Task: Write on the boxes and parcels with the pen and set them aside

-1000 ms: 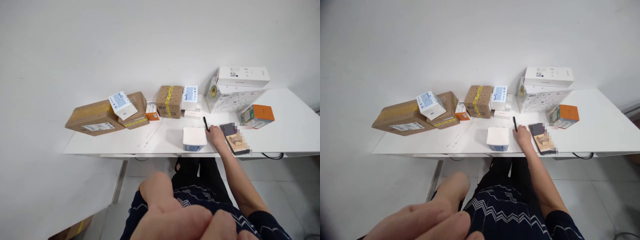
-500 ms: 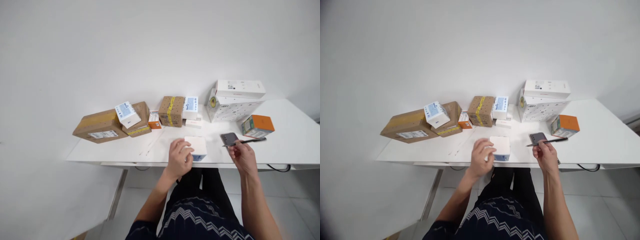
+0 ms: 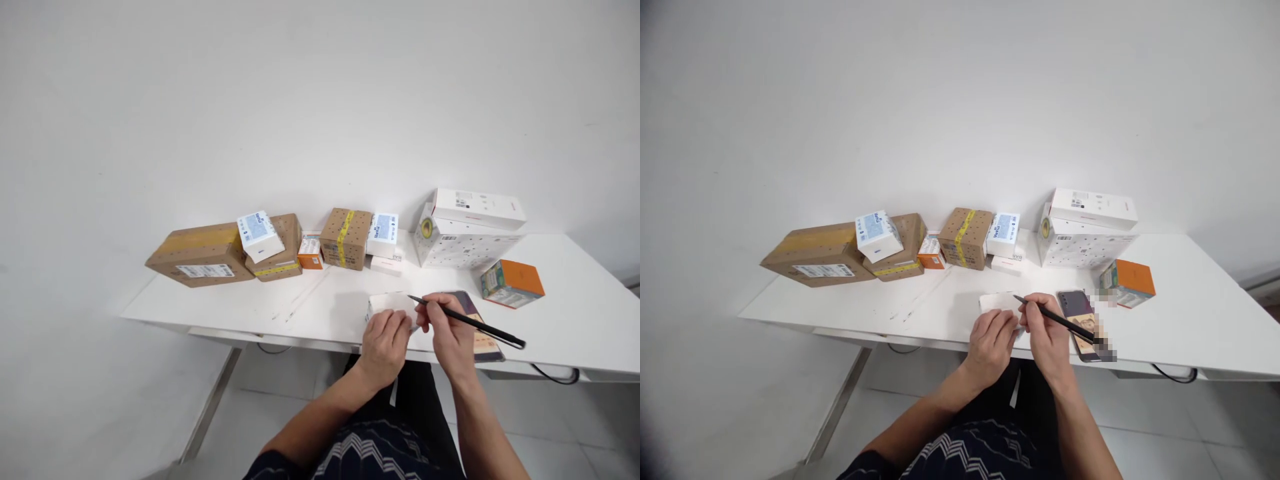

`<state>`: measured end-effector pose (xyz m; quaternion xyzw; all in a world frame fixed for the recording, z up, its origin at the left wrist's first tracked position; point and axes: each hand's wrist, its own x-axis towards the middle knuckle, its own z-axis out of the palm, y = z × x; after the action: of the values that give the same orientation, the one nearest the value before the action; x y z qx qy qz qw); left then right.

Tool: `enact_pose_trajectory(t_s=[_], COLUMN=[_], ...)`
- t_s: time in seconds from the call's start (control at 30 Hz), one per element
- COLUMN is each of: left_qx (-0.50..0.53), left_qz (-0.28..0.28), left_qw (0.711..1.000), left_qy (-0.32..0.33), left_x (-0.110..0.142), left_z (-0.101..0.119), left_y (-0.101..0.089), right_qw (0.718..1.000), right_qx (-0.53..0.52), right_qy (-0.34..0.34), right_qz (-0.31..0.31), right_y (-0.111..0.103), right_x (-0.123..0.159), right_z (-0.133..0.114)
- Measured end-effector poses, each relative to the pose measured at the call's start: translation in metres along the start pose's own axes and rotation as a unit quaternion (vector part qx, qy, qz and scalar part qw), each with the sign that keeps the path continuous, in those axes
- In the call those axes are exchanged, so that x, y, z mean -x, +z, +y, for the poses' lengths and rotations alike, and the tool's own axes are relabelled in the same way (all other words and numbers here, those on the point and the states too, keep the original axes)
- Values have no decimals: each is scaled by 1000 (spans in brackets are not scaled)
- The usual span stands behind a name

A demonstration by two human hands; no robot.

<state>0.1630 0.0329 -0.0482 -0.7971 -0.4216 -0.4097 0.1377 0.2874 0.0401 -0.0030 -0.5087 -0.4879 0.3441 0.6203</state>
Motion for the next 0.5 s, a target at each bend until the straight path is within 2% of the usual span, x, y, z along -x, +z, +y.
enact_pose_trajectory(t_s=[0.13, 0.27, 0.5], left_qx=[1, 6, 3], left_qz=[-1, 5, -6], left_qw=[1000, 1000, 1000], left_qy=[-2, -4, -2], left_x=[3, 2, 1], left_z=[1, 0, 0], left_y=[1, 1, 1], right_qw=[991, 970, 952], right_qx=[136, 234, 290], right_qy=[-12, -62, -99], right_qz=[-12, -18, -13], right_y=[6, 9, 11], right_x=[-2, -5, -8], right_z=[10, 7, 2])
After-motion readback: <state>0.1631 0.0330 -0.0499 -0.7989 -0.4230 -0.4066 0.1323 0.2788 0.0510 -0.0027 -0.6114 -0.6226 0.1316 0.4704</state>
